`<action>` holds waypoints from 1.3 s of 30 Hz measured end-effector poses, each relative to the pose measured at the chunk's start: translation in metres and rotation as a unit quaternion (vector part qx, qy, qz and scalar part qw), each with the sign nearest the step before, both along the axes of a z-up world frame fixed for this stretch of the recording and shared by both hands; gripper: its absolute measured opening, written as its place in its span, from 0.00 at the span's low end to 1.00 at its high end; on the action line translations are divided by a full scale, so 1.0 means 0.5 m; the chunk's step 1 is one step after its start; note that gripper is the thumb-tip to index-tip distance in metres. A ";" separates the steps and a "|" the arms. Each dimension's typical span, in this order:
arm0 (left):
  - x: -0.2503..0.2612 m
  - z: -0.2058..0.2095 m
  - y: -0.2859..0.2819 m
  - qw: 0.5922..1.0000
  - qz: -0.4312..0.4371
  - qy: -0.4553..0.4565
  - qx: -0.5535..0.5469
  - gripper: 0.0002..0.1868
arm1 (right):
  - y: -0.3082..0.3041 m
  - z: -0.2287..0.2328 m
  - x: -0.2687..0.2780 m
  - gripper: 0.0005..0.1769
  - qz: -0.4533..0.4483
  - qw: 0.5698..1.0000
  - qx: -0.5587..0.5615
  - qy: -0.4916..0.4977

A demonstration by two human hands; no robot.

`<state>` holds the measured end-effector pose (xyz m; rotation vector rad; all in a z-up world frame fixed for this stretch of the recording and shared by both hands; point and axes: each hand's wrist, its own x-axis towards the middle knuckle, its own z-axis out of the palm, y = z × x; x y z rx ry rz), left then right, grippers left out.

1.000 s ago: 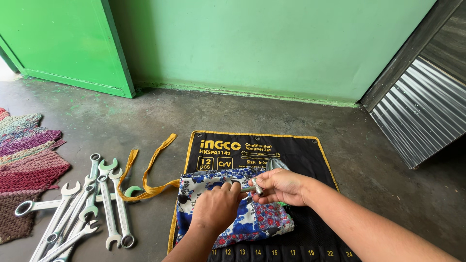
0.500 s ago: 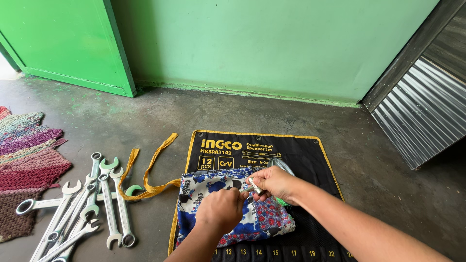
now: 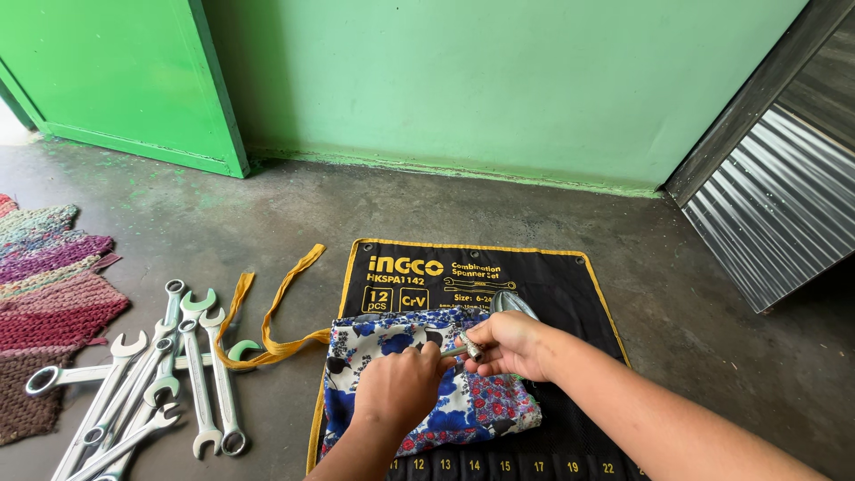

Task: The person wipes a black and yellow tool roll with a patterned cloth, then uses a small brush to scrub the surface. They continue wiping the roll and then use the brush to clean a wrench placed on the cloth.

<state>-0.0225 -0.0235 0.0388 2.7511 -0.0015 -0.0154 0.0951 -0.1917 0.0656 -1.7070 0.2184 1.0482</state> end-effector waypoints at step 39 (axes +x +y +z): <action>-0.017 -0.073 -0.021 0.995 0.028 0.015 -0.096 0.23 | -0.034 -0.022 -0.008 0.23 0.118 0.992 0.026 0.034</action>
